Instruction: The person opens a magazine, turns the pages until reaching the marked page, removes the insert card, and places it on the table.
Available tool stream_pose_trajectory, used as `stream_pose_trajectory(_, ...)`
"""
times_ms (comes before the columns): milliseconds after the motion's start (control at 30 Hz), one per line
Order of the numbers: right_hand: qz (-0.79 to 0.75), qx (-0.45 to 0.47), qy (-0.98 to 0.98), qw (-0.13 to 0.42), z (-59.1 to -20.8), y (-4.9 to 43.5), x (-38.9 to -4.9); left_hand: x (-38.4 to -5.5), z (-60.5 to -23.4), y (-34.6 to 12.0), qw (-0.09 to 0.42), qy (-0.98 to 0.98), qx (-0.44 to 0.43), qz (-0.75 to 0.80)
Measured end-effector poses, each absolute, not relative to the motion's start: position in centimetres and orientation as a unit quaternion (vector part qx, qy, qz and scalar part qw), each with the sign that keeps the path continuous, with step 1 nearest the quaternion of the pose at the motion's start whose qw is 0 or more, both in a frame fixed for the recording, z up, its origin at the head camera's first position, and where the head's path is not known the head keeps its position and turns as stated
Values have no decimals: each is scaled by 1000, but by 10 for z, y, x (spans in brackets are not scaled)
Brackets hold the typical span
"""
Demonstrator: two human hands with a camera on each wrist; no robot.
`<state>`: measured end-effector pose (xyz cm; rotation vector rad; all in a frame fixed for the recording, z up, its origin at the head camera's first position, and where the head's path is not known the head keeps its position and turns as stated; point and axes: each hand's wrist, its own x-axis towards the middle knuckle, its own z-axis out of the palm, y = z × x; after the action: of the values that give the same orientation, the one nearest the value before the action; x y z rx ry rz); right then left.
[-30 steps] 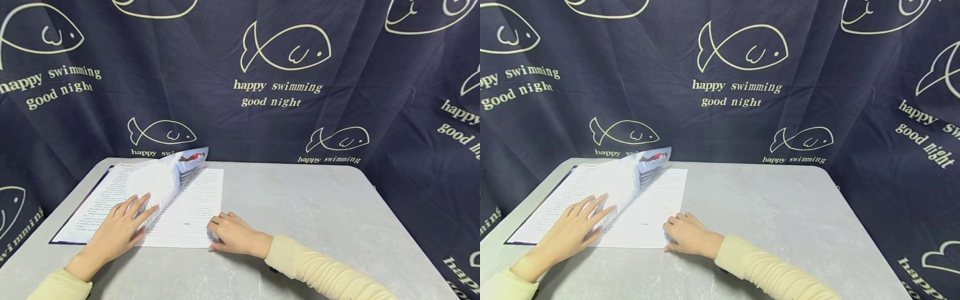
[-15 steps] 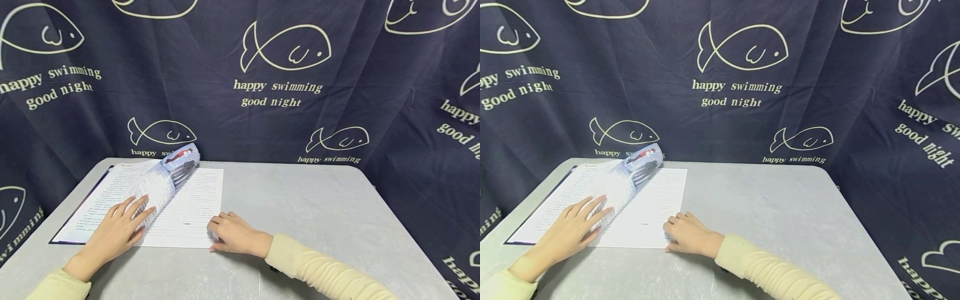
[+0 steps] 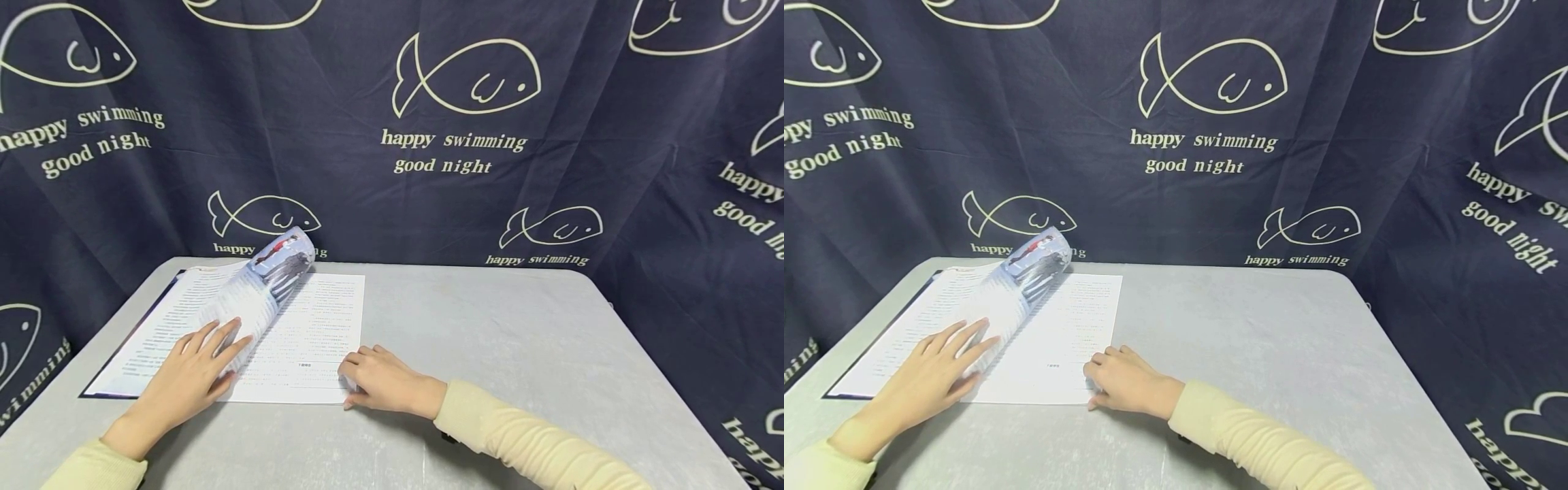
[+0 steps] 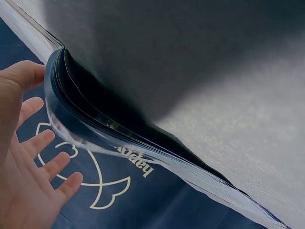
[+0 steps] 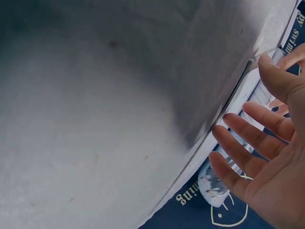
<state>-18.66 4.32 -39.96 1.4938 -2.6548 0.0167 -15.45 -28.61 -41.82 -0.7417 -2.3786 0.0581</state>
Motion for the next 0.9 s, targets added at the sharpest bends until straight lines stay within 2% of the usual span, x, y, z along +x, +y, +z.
stream_pose_trajectory(200, 7, 493, -869, 44, -399, 43, -186, -152, -416, -287, 303, -909, -286, 21)
stream_pose_trajectory(900, 39, 501, -862, 73, -398, 42, -197, -151, -418, -288, 306, -905, -293, 24)
